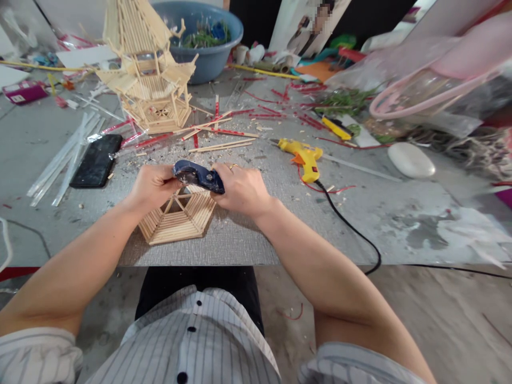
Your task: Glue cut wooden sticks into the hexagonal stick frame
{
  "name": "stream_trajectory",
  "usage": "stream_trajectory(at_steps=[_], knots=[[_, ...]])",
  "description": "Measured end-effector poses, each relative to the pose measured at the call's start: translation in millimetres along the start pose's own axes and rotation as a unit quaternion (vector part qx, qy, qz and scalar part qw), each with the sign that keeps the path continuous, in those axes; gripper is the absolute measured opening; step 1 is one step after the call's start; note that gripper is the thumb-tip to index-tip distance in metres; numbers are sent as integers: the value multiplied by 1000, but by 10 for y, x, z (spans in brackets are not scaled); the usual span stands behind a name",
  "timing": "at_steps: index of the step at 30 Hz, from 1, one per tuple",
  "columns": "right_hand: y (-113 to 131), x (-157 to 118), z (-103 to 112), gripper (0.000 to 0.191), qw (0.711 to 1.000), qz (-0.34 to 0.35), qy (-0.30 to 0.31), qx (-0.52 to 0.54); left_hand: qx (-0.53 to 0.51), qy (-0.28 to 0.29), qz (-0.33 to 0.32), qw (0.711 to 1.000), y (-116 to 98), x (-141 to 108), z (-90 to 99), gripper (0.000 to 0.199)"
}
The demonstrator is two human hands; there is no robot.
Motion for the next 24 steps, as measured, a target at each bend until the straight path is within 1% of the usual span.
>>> stream_trajectory(at_steps=[4, 8, 11, 14, 18, 20, 22, 24], knots=[[-28, 11, -8, 39, 1000, -8, -20, 10, -8, -18, 8, 1000, -9, 15, 16, 29], [-128, 38, 26, 42, 997, -54, -47, 3, -60, -11, 21, 998, -44, 35, 46, 20], [-210, 62, 41, 43, 996, -72, -59, 0, -90, 23, 58, 994, -45, 42, 41, 17], [-256, 80, 31, 46, 996, -61, -60, 12, -92, 56, 84, 991, -35, 44, 29, 16], [-307, 99, -11, 50, 997, -47, -54, 20, -84, 85, 109, 987, 5, 54, 34, 14], [-353, 111, -53, 51, 997, -62, -36, 22, -59, 110, 132, 983, 43, 57, 37, 17], [-403, 121, -108, 56, 996, -88, -3, 21, -14, 151, 163, 975, 89, 50, 34, 21], [-439, 129, -159, 62, 993, -108, 34, 17, 25, 196, 185, 963, 117, 36, 33, 19]])
Point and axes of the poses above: each hand's wrist, its own x-axis towards the middle knuckle, its own z-axis out of the back of the hand, y = z × x, the point moved 5 cm from there along x, towards the middle knuckle, and after that the axes turned 3 degrees about y, right-handed, at the moved point
